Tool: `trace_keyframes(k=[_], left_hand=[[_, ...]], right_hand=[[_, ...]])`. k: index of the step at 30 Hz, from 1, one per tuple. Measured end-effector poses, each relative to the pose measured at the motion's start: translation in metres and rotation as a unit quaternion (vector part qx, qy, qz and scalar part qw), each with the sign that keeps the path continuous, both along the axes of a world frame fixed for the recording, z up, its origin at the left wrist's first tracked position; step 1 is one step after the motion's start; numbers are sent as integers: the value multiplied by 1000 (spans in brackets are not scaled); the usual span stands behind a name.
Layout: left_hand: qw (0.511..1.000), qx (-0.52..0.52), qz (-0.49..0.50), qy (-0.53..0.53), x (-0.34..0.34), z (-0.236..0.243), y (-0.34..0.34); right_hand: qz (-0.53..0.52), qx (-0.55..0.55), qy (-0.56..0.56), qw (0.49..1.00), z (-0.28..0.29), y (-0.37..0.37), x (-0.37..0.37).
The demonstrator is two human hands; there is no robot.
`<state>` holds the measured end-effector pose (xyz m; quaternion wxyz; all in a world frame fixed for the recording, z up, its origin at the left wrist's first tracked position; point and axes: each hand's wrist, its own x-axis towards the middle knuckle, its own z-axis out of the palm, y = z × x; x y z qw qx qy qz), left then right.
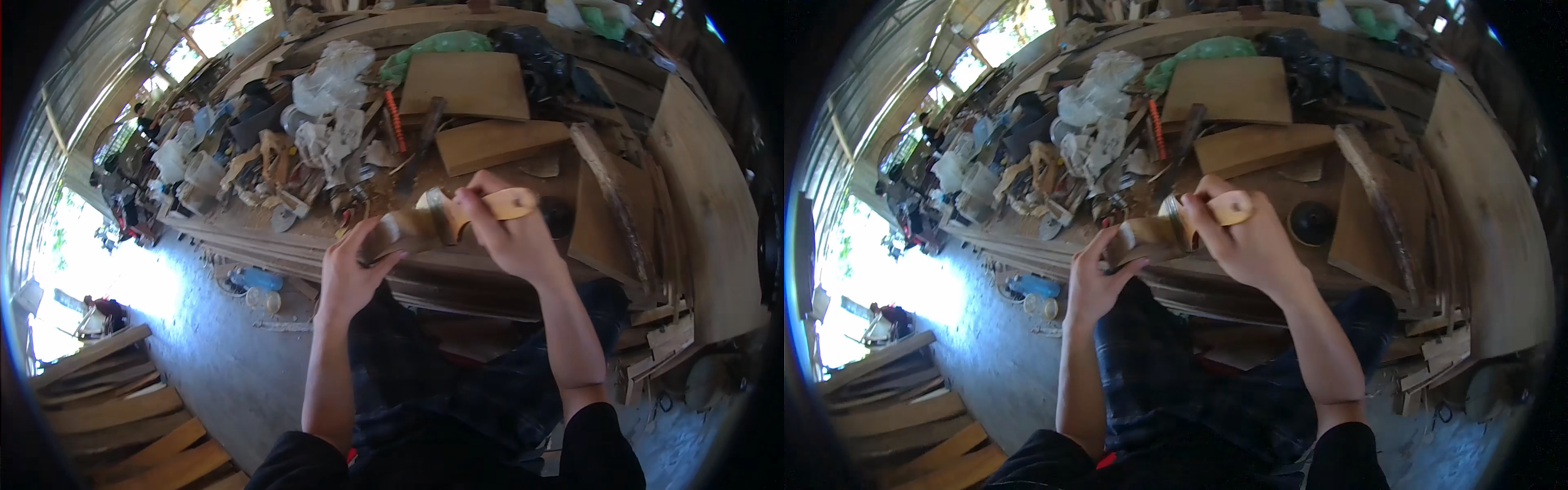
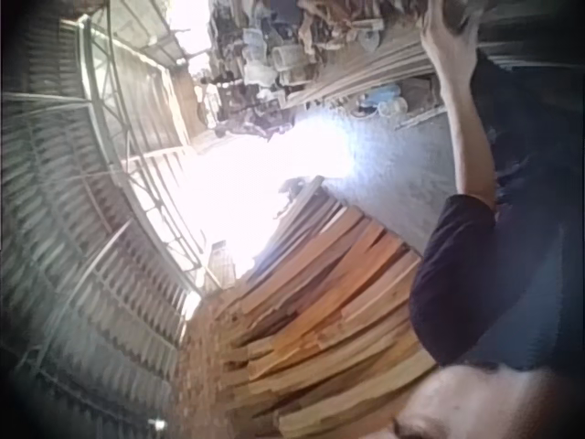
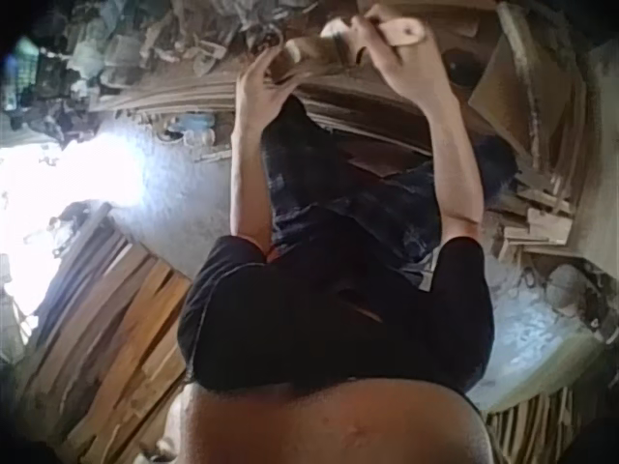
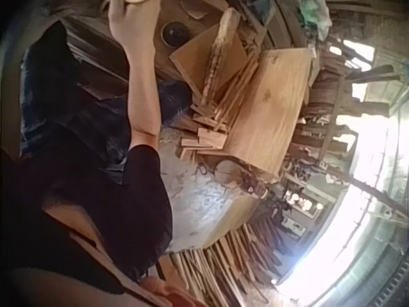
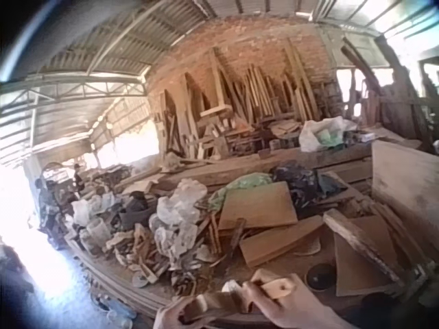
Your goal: Applying a finish to a wooden block using a brush and then measuring large wooden slabs with a measuring tape.
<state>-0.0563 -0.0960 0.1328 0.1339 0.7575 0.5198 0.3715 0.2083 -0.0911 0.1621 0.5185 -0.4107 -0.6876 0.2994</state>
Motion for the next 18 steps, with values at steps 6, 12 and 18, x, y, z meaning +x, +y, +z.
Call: trace_keyframes(k=[6, 12, 18], left_hand=[[999, -25, 18, -27, 2, -10, -10], [997, -21, -20, -68, -10, -15, -8], [998, -34, -3, -48, -13, -18, -10]], right_hand=[[-121, 75, -262, 954, -12, 0, -8], [120, 28, 21, 992, 15, -30, -20], [132, -119, 165, 970, 8, -11, -20]])
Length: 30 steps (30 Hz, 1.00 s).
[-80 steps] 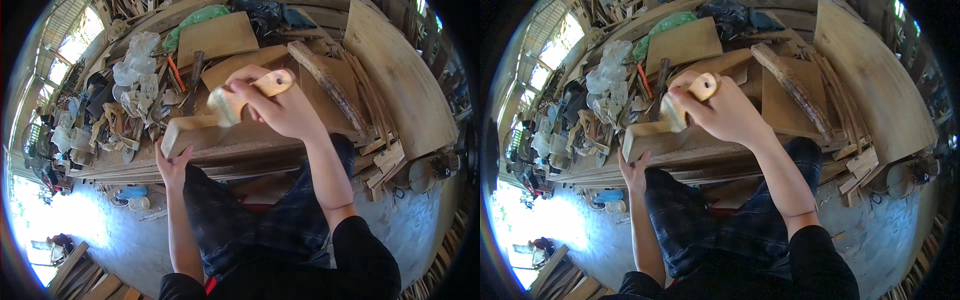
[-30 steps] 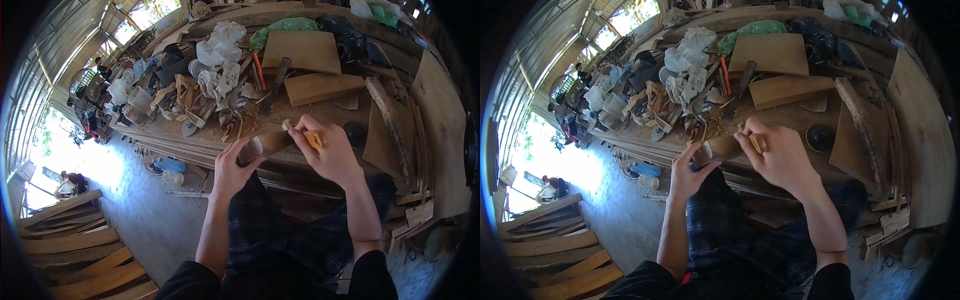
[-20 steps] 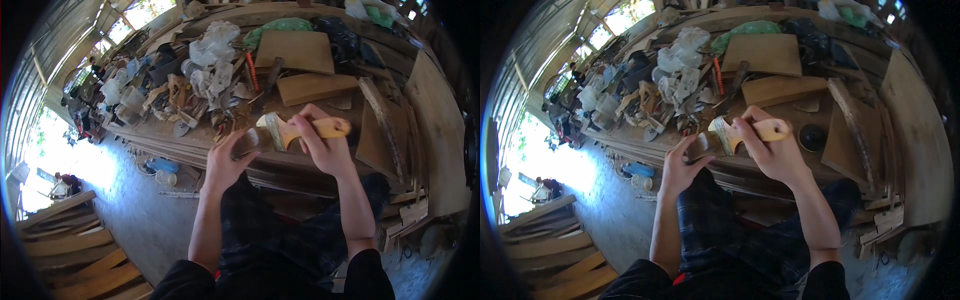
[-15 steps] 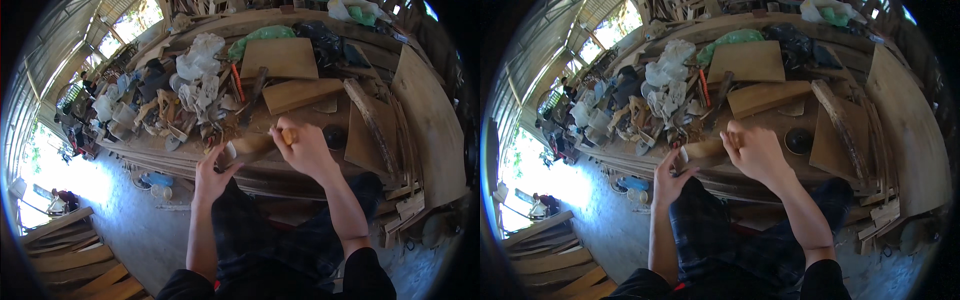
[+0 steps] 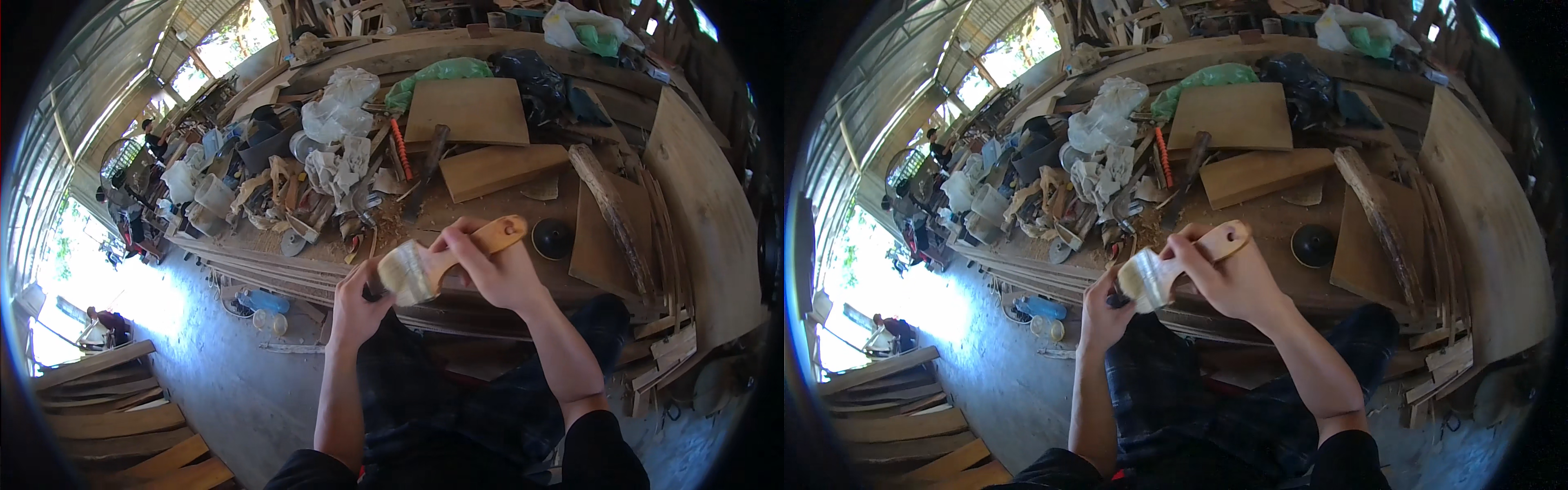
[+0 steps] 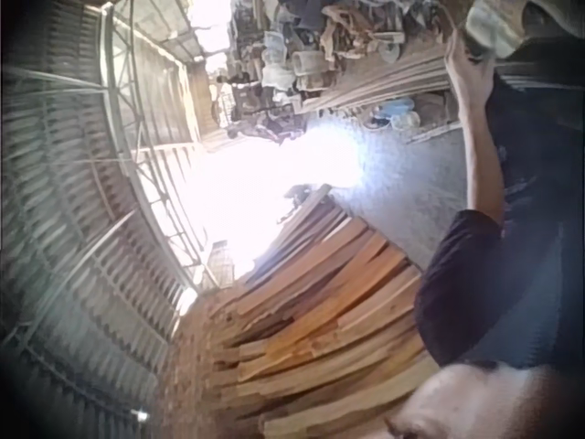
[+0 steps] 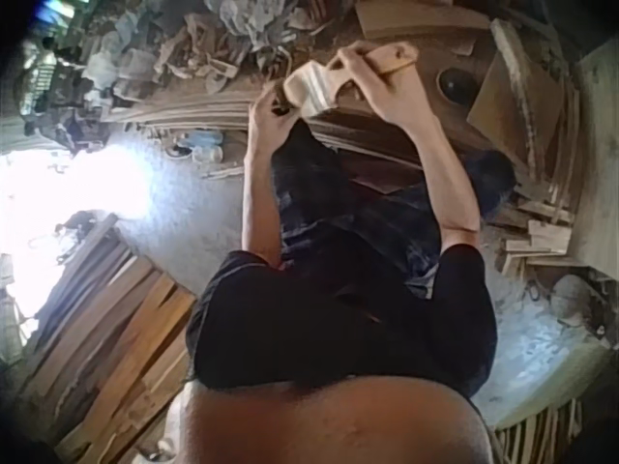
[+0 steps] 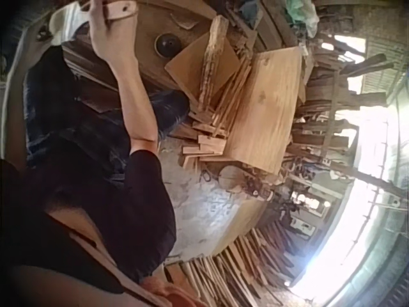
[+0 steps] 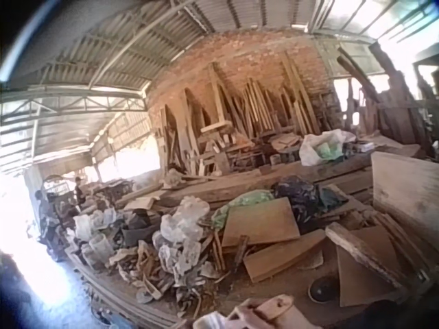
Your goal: Applying a finish to a wooden block using a brush and then measuring large wooden slabs with a measuring tape.
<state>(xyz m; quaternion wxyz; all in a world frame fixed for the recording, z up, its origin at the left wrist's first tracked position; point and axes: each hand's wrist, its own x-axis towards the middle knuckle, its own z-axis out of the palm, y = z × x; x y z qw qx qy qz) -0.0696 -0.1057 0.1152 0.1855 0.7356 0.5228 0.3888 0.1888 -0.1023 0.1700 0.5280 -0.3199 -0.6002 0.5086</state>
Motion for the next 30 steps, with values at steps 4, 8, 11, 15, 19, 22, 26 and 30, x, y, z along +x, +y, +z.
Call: trace_keyframes(k=[4, 8, 11, 15, 19, 22, 26, 30], left_hand=[[1000, 2, 19, -13, -4, 1, 0], [999, -17, 23, -25, -5, -7, -5], [999, 38, 19, -14, 2, -6, -8], [999, 41, 2, -1, 11, 5, -12], [1000, -7, -21, 3, 13, 3, -9], [997, 63, -46, 24, 18, -1, -3], [993, 82, -60, 62, 21, 1, 1], [993, 83, -68, 47, 21, 0, 7]], right_hand=[[-193, 203, -275, 920, -10, 14, 9], [-229, 196, -309, 902, -25, 24, 15], [-270, 156, -416, 854, -29, 28, 20], [-263, 174, -459, 830, -36, 29, 24], [-215, 197, -419, 860, -23, 15, 15], [-142, 180, -256, 939, -5, 3, 8], [-81, 126, -182, 972, -4, -9, -3], [-67, 88, -36, 993, 0, -9, -4]])
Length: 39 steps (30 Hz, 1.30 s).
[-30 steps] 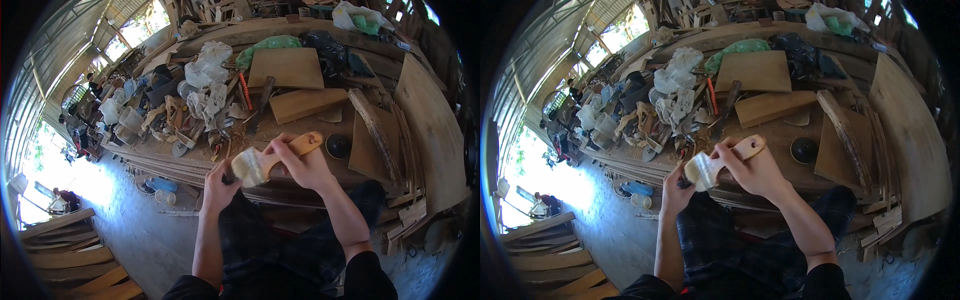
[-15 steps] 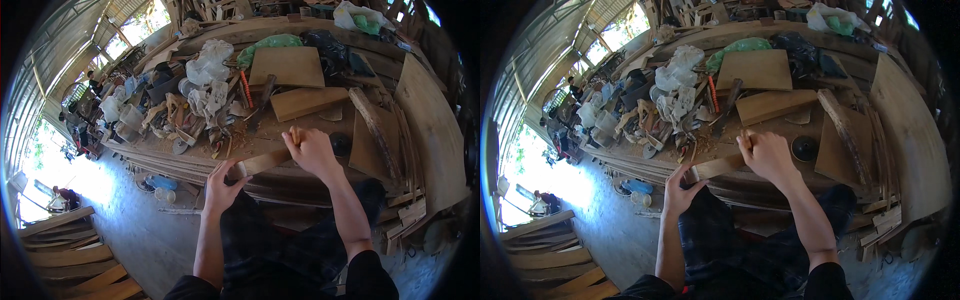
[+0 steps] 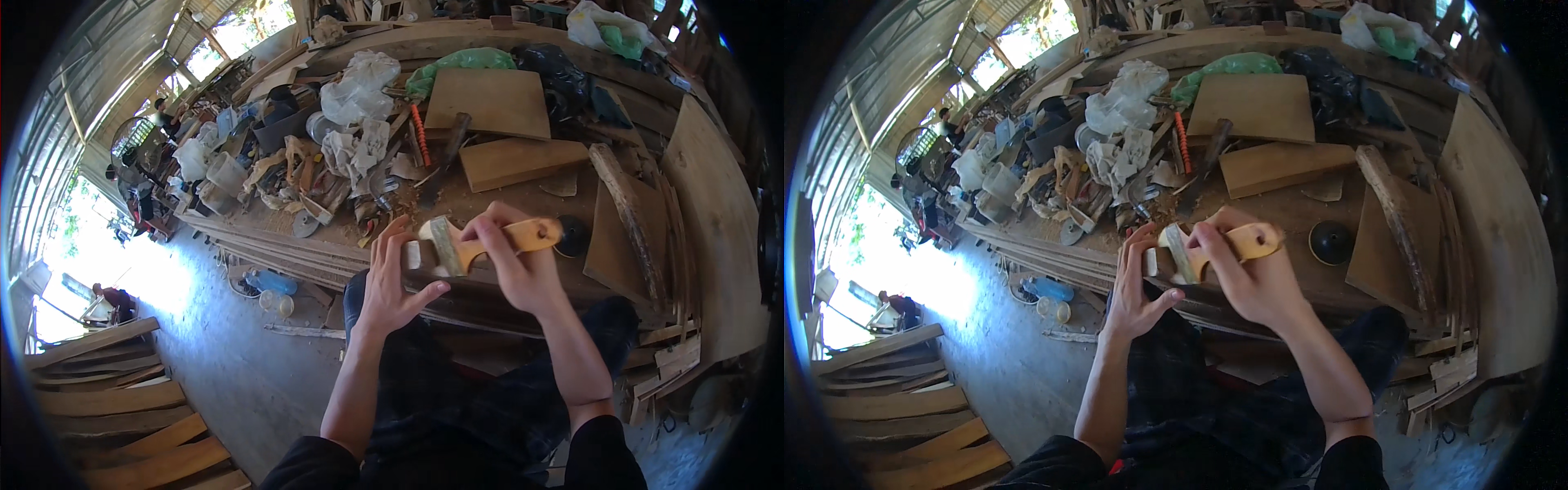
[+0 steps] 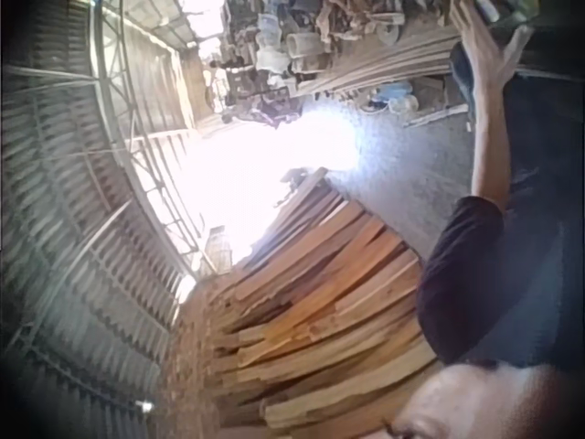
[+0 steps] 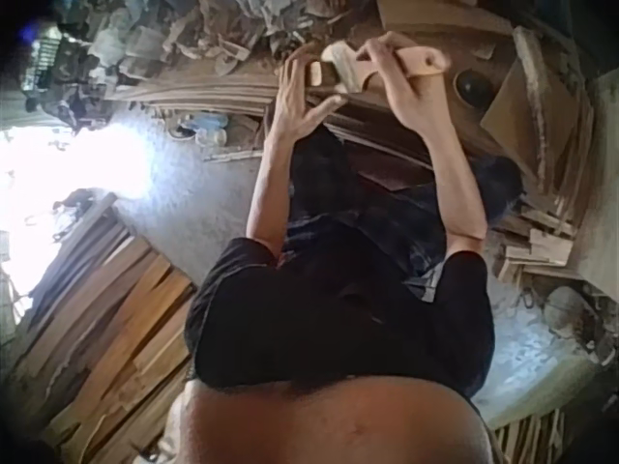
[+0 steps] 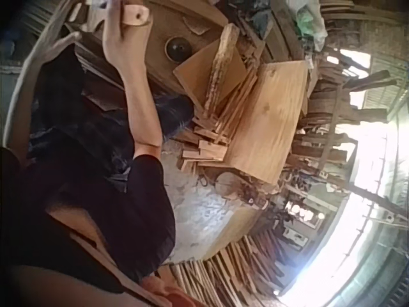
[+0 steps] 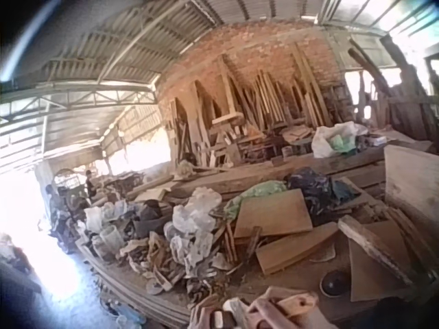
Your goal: Applying a finish to a wooden block using a brush and then measuring large wooden slabs with a measuring tape.
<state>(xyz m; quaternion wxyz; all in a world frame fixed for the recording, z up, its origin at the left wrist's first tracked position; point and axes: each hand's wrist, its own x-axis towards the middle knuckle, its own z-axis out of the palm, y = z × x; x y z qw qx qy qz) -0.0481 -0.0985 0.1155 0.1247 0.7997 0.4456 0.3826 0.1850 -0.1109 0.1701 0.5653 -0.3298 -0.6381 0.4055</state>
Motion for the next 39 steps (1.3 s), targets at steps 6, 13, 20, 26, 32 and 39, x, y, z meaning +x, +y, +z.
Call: trace_keyframes(k=[6, 13, 20, 26, 32, 39], left_hand=[[999, 11, -8, -31, 2, -12, 8], [998, -27, -10, -49, 11, 7, 11], [989, -108, -39, -96, 22, 8, 11], [889, -196, -123, -395, 17, -23, 27], [871, -218, -138, -418, 11, -26, 37], [814, -285, -199, -466, 11, -24, 41]], right_hand=[[18, -96, 56, 994, -9, 22, 17], [-14, -171, -58, 983, -29, 49, 43], [31, -135, -29, 990, -18, 41, 36], [71, -78, -32, 994, -16, 37, 45], [215, -100, -5, 971, -22, 41, 57], [87, -101, -34, 990, -20, 42, 45]])
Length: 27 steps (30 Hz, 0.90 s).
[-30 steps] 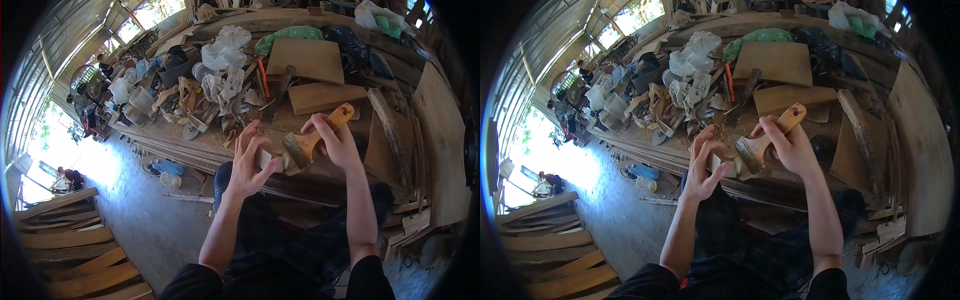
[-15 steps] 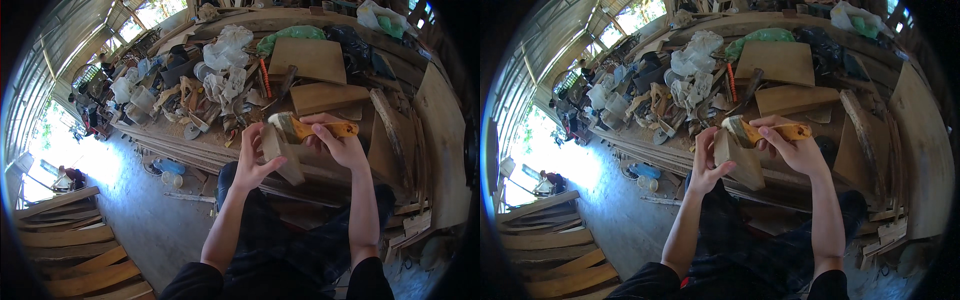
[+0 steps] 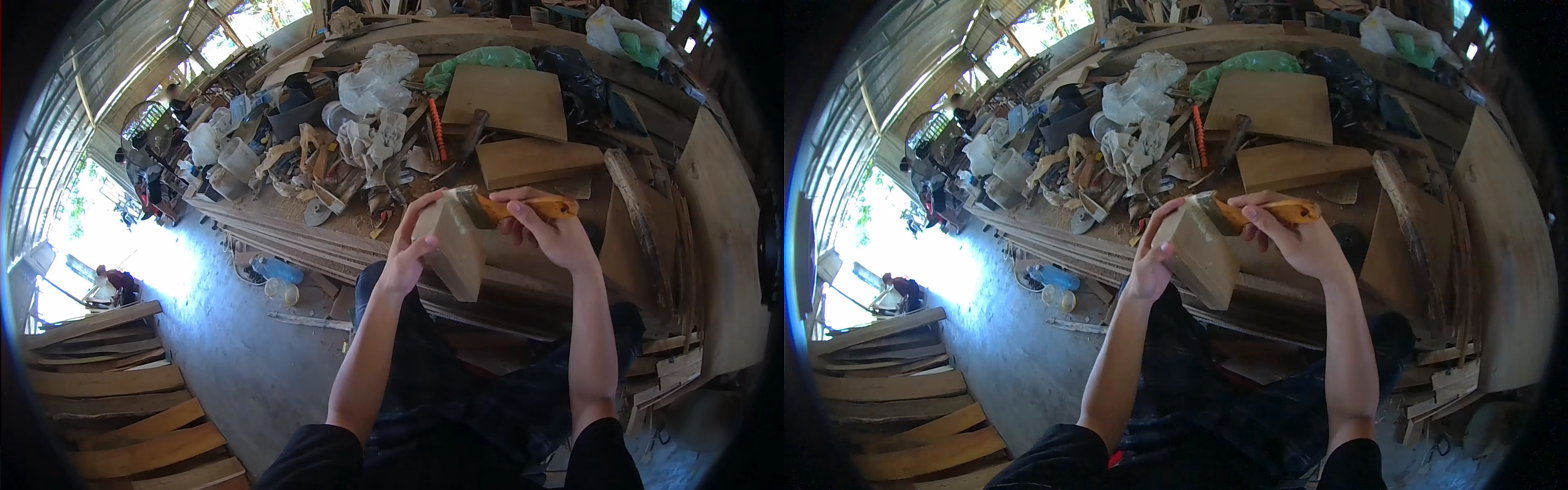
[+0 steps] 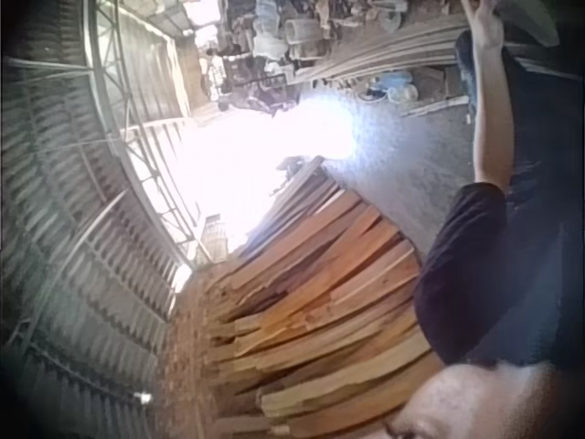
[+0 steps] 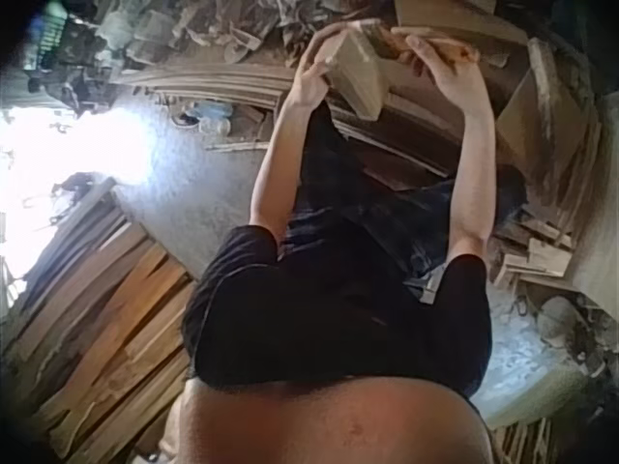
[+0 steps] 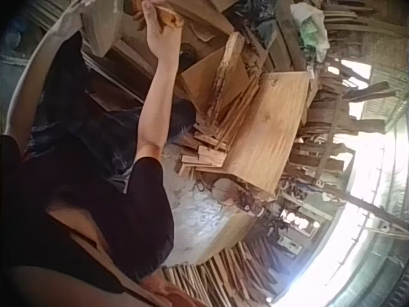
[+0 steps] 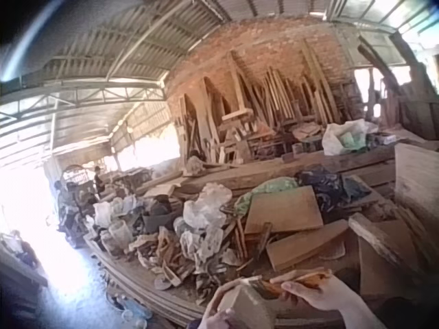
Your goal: Applying a finish to a wooden block using a brush and then measuring large wooden slabs with a measuring tape.
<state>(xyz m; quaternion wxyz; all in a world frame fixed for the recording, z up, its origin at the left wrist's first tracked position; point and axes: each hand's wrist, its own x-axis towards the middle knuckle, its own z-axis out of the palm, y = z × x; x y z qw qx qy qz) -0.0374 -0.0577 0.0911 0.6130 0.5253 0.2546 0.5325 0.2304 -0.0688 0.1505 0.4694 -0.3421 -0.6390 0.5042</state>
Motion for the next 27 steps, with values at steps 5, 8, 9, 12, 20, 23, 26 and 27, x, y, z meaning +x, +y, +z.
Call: trace_keyframes(k=[5, 8, 9, 12, 20, 23, 26, 27], left_hand=[[990, 43, 73, -113, 24, -14, 6], [985, 74, 131, -85, 32, -22, 12], [983, 92, 150, -53, 32, -24, 17], [988, 46, 141, -42, 38, -18, 20], [985, 123, 123, 10, 42, 3, 25], [986, 109, 100, -76, 49, 9, 36], [973, 177, 148, -7, 60, 10, 41], [968, 197, 157, 13, 60, 7, 42]], right_hand=[[170, -42, -32, 984, 3, -8, -4], [124, -55, -25, 990, 2, -7, -12], [126, -56, -26, 990, 3, -8, -13], [56, -14, -10, 998, 8, -14, -11], [-165, 173, -176, 955, -9, 10, 0], [-159, 195, -157, 955, -13, 5, -6], [-175, 193, -155, 953, 0, -2, -7], [-178, 175, -165, 954, 4, -4, -6]])
